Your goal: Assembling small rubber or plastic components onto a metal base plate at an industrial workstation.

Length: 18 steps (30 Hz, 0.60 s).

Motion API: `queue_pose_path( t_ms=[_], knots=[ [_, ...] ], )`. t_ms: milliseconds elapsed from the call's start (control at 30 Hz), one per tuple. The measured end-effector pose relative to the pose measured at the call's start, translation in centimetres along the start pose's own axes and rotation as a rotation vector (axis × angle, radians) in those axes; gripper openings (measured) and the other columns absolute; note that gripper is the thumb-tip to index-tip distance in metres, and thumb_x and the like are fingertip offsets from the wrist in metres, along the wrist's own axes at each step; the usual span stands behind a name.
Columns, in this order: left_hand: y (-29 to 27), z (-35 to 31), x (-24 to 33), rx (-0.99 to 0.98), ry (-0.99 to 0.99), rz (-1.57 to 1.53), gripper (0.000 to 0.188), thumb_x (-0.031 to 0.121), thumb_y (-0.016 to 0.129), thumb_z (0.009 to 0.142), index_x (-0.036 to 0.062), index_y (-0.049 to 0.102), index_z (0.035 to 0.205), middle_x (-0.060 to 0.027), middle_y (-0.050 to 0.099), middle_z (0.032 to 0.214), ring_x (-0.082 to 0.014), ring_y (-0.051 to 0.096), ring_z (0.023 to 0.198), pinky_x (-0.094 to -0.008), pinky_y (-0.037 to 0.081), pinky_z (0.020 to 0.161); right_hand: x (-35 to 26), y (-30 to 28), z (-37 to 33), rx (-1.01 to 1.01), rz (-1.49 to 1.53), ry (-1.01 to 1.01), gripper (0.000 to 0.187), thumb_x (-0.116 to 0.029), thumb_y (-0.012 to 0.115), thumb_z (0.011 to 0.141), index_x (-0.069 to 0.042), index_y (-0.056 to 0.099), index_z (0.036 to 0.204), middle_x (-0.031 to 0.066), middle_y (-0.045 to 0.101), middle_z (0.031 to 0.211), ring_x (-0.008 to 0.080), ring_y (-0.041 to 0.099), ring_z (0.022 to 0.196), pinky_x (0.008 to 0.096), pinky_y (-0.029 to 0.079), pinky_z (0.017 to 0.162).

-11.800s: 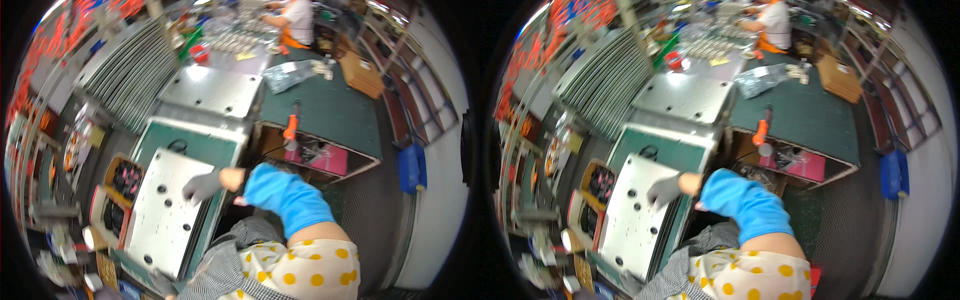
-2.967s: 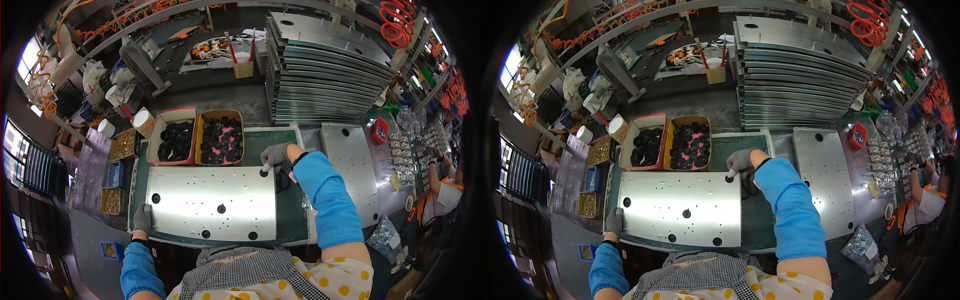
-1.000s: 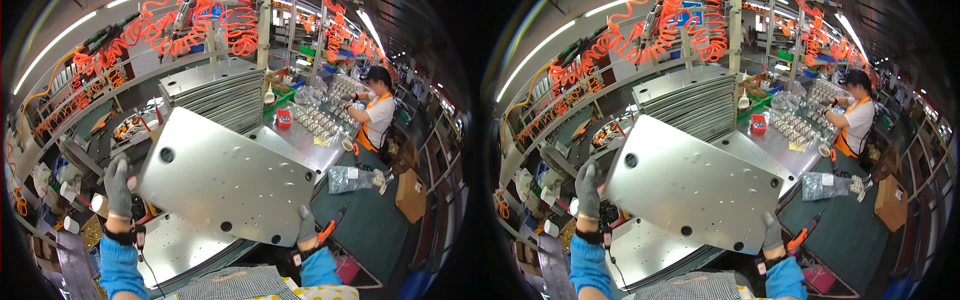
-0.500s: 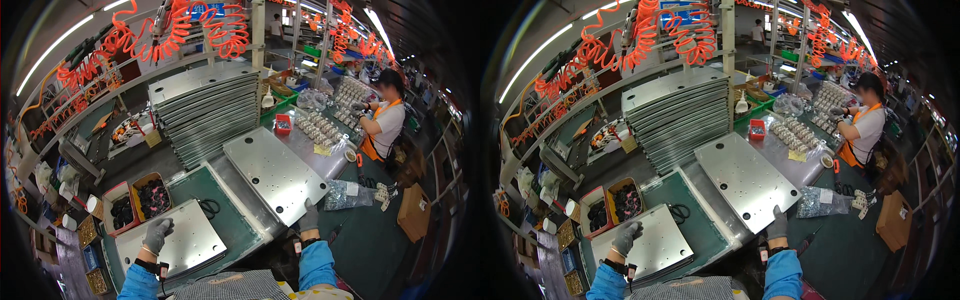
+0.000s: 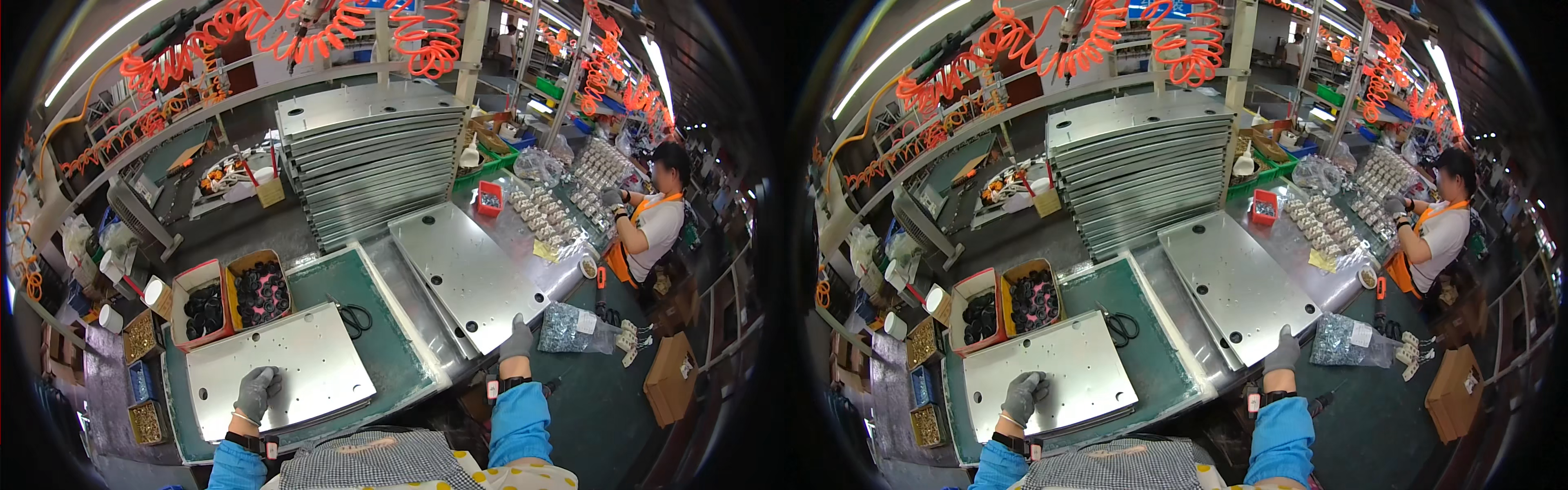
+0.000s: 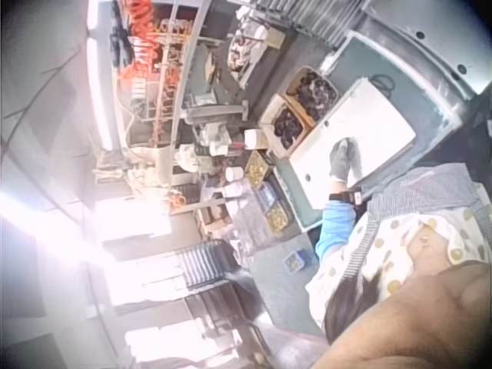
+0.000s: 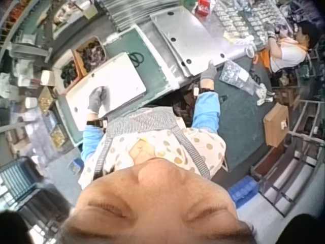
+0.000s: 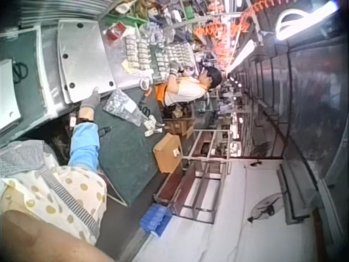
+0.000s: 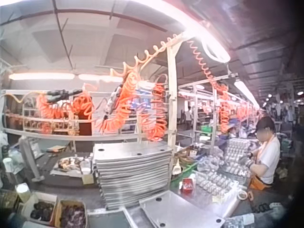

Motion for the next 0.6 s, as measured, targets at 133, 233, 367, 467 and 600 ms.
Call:
queue_pose_path(
  t_ms=[133,233,367,467,600],
  knots=[
    [0.2,-0.3,0.1,-0.002,0.011,0.005,0.027,0.019,0.058,0.099,-0.0029,0.063,0.114,-0.0096,0.066,0.102,-0.0172,0.066,0.089,-0.0297,0.057,0.083,-0.5,-0.2,-0.9,0.111,-0.369,-0.033,0.038,-0.029,0.061,0.095,0.006,0.06,0.108,0.0124,0.065,0.096,0.0221,0.065,0.082,0.0363,0.056,0.067],
    [-0.1,-0.8,0.2,-0.028,0.024,0.032,0.028,0.019,0.057,0.099,-0.0033,0.063,0.115,-0.0094,0.067,0.102,-0.0174,0.066,0.091,-0.03,0.056,0.084,-1.8,-1.0,-1.8,0.072,-0.492,0.01,0.032,-0.025,0.063,0.093,0.003,0.059,0.108,0.0099,0.061,0.097,0.0179,0.061,0.079,0.0322,0.054,0.059],
    [-0.7,-0.8,0.1,-0.034,-0.017,0.048,0.03,0.02,0.058,0.099,-0.0043,0.062,0.117,-0.0098,0.067,0.103,-0.0177,0.065,0.091,-0.03,0.055,0.084,-4.1,-2.5,-3.2,0.077,-0.712,-0.034,0.031,-0.019,0.064,0.091,0.001,0.057,0.114,0.0082,0.058,0.093,0.0178,0.059,0.074,0.0328,0.052,0.054],
    [-1.0,-0.4,0.4,-0.068,0.028,0.034,0.031,0.021,0.058,0.099,-0.0043,0.062,0.117,-0.0098,0.066,0.102,-0.0171,0.064,0.089,-0.0294,0.055,0.083,-4.9,-1.6,-4.8,0.2,-0.714,-0.155,0.039,-0.019,0.067,0.088,0.0,0.056,0.12,0.0141,0.056,0.106,0.0266,0.059,0.09,0.0397,0.055,0.07],
    [-3.1,-0.3,0.9,-0.065,0.053,0.086,0.029,0.021,0.058,0.099,-0.0032,0.063,0.115,-0.0088,0.066,0.106,-0.0175,0.065,0.094,-0.0313,0.055,0.086,-2.0,4.7,-10.7,0.011,-1.678,-0.844,0.068,-0.034,0.074,0.079,-0.007,0.048,0.136,0.019,0.036,0.142,0.0368,0.037,0.129,0.0502,0.033,0.108]
  ],
)
Point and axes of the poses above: each hand's wrist, its own z-axis towards the middle knuckle, its own y-axis out of the palm, x = y × z, the point moved 3 cm from there along z, towards the middle knuckle
